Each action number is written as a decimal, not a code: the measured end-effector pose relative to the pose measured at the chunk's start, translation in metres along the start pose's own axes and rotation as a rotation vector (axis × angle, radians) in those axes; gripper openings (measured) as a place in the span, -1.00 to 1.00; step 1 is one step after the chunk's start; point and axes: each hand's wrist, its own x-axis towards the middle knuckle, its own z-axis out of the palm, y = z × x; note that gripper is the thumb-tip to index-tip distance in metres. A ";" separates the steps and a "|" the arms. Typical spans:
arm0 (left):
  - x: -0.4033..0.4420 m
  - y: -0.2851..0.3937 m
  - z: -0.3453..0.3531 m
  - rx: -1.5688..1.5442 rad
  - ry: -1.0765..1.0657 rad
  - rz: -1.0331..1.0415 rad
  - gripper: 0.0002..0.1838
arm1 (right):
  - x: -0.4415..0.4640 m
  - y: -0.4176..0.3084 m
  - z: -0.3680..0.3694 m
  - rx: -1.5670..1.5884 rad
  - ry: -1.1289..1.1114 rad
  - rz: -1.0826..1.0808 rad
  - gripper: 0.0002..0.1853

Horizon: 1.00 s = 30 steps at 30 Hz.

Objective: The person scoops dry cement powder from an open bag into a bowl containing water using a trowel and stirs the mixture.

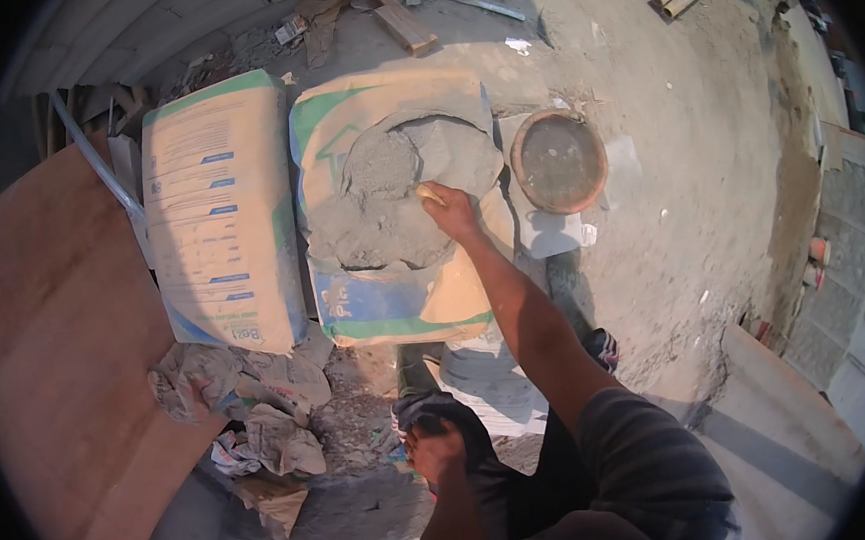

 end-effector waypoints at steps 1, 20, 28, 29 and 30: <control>-0.001 0.002 0.003 0.014 0.033 0.002 -0.28 | -0.003 0.005 -0.002 0.120 -0.046 0.071 -0.50; -0.010 0.016 0.028 0.118 0.137 0.001 -0.35 | -0.121 0.054 -0.270 0.307 0.324 0.341 -0.55; -0.013 0.016 0.032 0.149 0.149 0.018 -0.35 | -0.043 0.121 -0.260 0.240 0.511 0.539 -0.60; -0.014 0.017 0.030 0.151 0.133 0.015 -0.34 | -0.041 0.121 -0.256 0.287 0.522 0.523 -0.62; -0.015 0.018 0.029 0.148 0.118 0.009 -0.34 | -0.037 0.120 -0.250 0.334 0.529 0.503 -0.64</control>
